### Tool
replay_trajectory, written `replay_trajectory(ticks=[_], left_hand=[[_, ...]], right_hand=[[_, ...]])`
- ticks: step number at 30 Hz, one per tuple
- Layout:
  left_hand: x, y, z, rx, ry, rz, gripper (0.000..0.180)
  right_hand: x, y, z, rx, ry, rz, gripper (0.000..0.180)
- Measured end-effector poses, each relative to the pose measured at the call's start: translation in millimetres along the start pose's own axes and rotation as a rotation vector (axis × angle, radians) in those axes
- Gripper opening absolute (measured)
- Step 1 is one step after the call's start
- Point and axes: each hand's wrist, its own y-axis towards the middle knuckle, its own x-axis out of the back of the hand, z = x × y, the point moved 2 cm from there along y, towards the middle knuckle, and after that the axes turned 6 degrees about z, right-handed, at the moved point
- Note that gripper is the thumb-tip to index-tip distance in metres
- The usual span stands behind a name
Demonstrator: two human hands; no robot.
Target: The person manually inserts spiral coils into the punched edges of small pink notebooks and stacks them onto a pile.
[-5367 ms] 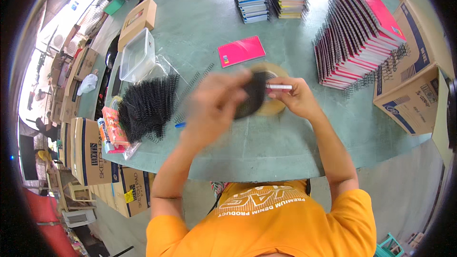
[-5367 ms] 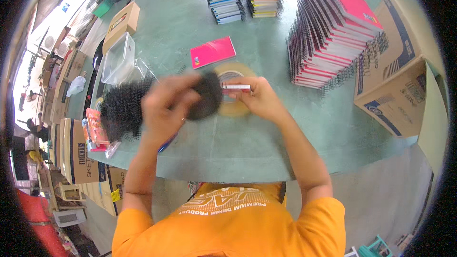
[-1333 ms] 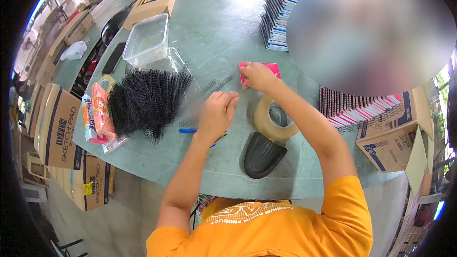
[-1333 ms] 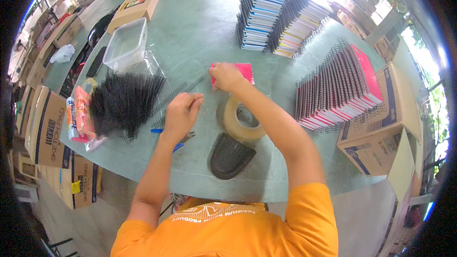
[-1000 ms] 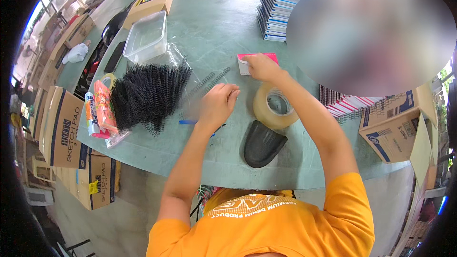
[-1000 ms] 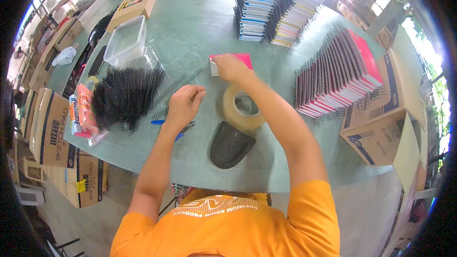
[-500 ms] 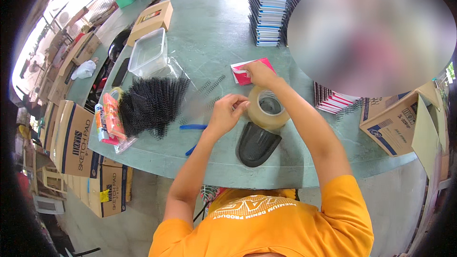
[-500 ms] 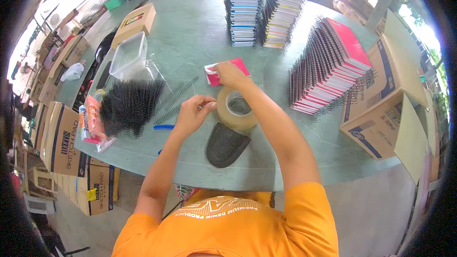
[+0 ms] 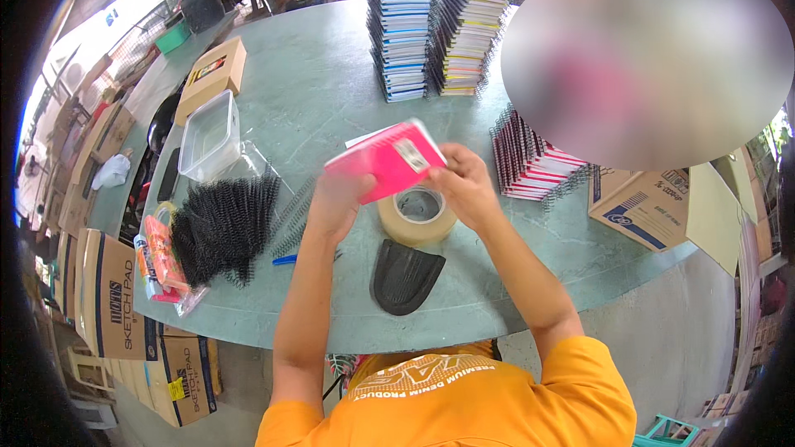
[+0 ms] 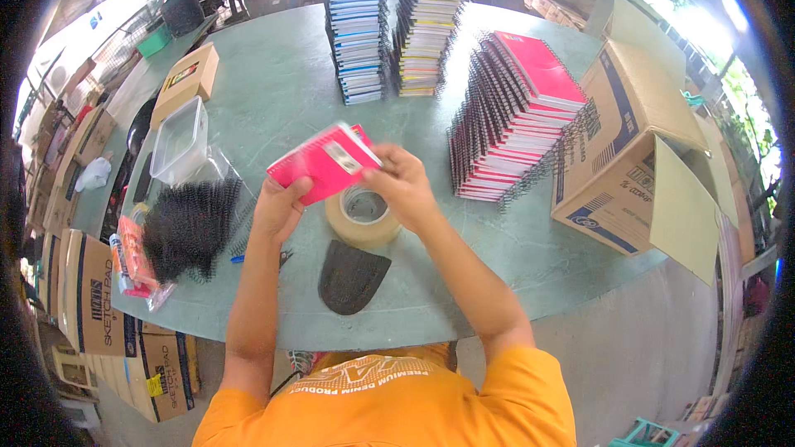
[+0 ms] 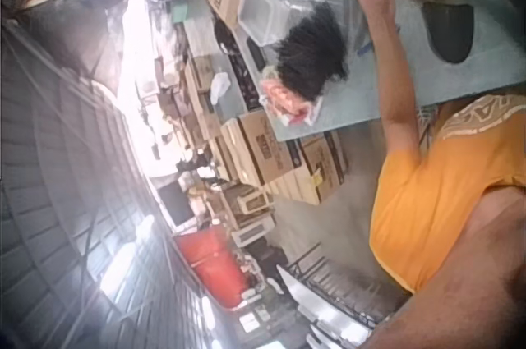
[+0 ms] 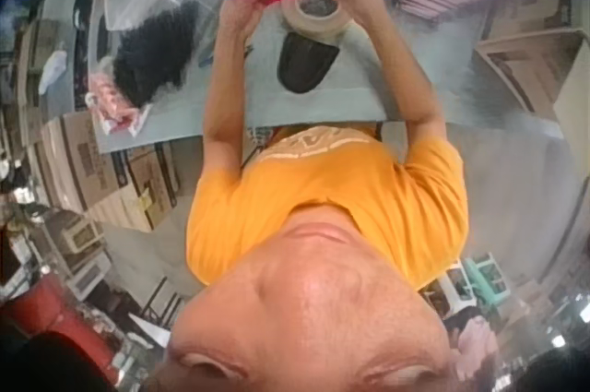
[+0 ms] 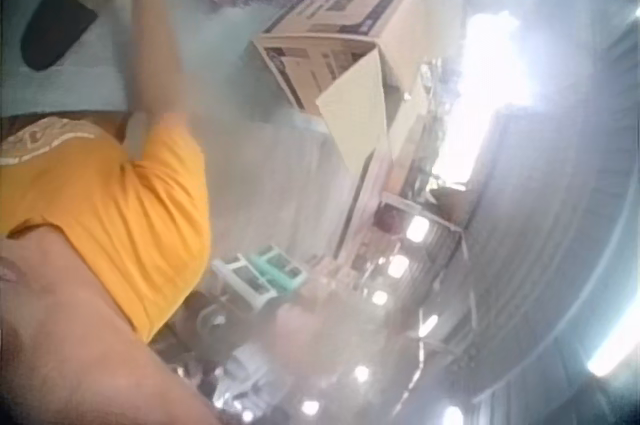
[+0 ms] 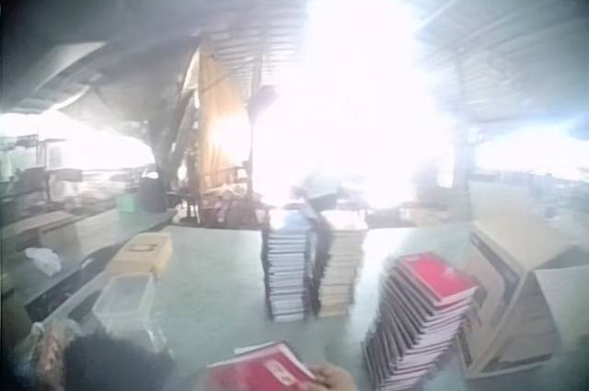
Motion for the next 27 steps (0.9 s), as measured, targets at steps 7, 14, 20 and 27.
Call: replay_trajectory(ticks=[7, 14, 20, 27], left_hand=[[-29, -10, 46, 0.11, 0.584, 0.082, 0.028], [45, -40, -3, -0.119, 1.552, -0.113, 0.025], [65, -52, -9, -0.224, 1.701, -0.18, 0.018], [46, -42, -26, -0.274, 1.687, -0.277, 0.017]], right_hand=[[-28, -26, 55, 0.465, -1.449, 0.013, 0.028], [-32, -9, 26, 0.169, -1.487, 0.126, 0.016], [-33, 3, 28, -0.034, -1.446, 0.075, 0.016], [-35, 1, 32, -0.017, -1.381, 0.134, 0.019]])
